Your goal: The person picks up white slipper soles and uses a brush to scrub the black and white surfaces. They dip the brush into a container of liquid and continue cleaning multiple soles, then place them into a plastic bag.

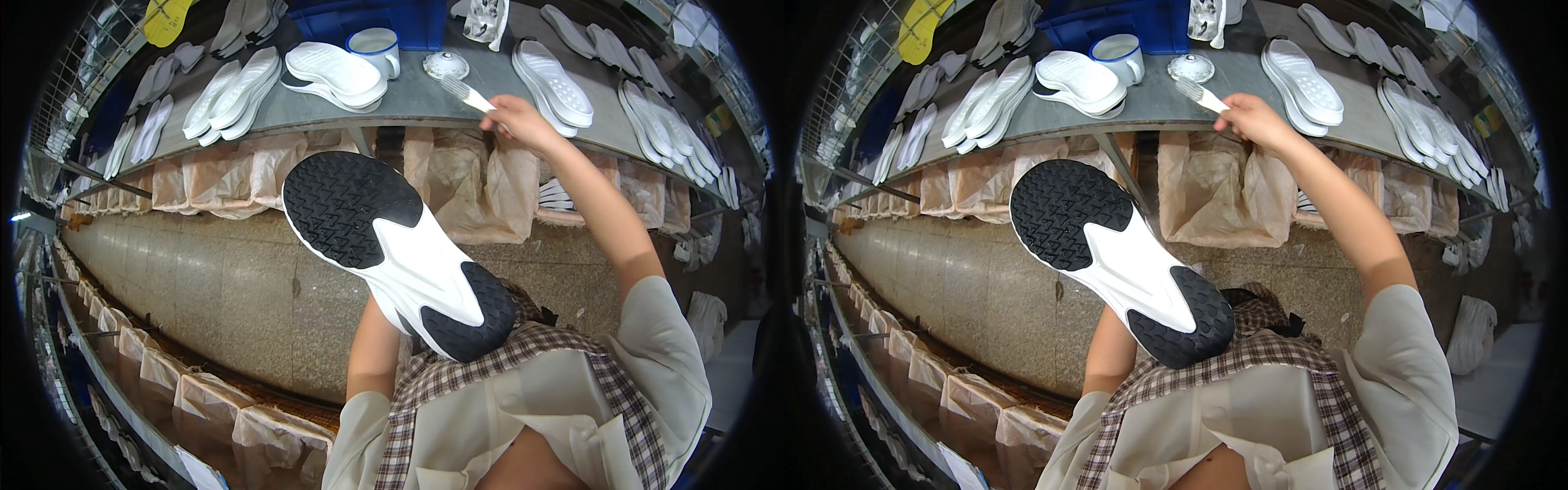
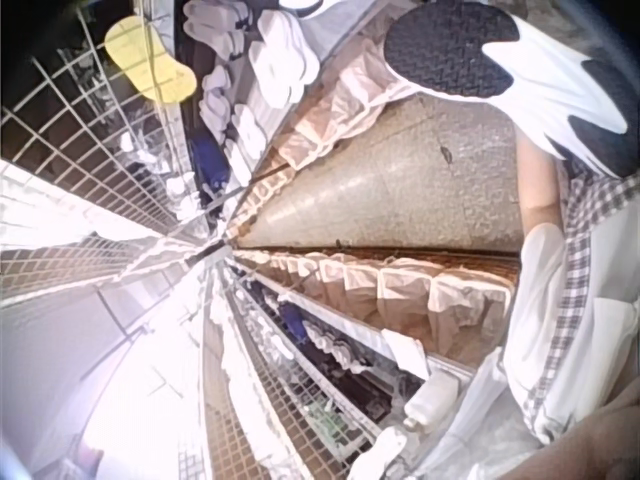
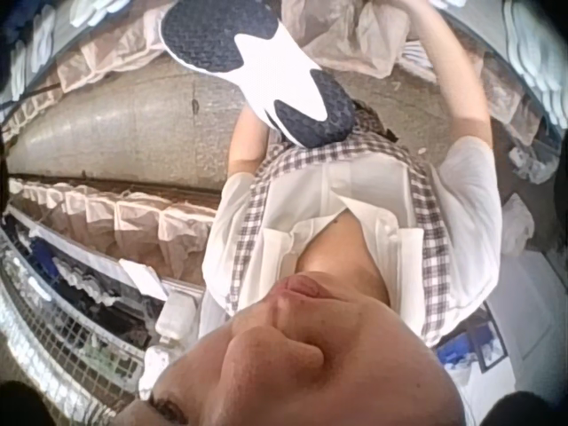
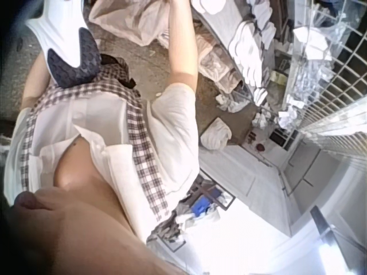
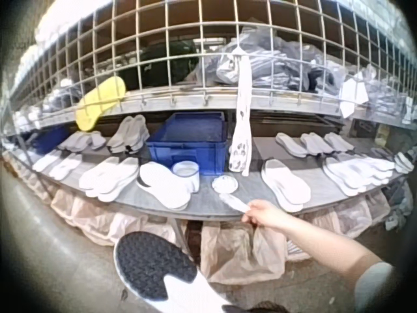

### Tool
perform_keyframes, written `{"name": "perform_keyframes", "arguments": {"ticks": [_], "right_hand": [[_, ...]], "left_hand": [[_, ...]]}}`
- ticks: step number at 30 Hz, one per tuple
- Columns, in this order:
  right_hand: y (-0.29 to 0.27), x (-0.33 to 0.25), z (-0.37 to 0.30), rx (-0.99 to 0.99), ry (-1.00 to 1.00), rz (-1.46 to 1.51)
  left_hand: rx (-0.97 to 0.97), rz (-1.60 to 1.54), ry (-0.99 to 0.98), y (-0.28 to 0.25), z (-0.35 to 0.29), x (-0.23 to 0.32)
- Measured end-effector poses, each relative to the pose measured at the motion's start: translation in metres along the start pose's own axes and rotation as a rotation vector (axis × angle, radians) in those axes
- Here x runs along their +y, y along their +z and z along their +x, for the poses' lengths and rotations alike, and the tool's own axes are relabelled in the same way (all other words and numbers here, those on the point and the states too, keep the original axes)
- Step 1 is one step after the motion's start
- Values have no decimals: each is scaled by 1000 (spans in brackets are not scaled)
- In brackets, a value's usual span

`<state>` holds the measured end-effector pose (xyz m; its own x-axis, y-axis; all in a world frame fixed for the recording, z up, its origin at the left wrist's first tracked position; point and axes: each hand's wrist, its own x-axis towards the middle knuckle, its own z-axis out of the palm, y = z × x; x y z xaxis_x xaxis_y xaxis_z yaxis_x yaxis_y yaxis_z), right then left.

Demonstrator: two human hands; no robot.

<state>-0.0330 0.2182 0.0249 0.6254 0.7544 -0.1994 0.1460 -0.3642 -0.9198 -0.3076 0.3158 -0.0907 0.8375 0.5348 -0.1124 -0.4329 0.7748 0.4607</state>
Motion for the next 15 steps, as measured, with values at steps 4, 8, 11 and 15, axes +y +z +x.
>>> {"name": "perform_keyframes", "arguments": {"ticks": [4, 8, 11, 15], "right_hand": [[27, 24, 66, 116, 37, 71], [58, 50, 123, 252, -6, -46], [74, 61, 146, 326, -78, 28], [81, 46, 135, 344, -191, -272]], "left_hand": [[19, 7, 8, -1, -4, 4], [39, 9, 19, -7, -7, 5], [58, 21, 19, -14, -11, 4], [109, 43, -3, -24, -25, -2]]}}
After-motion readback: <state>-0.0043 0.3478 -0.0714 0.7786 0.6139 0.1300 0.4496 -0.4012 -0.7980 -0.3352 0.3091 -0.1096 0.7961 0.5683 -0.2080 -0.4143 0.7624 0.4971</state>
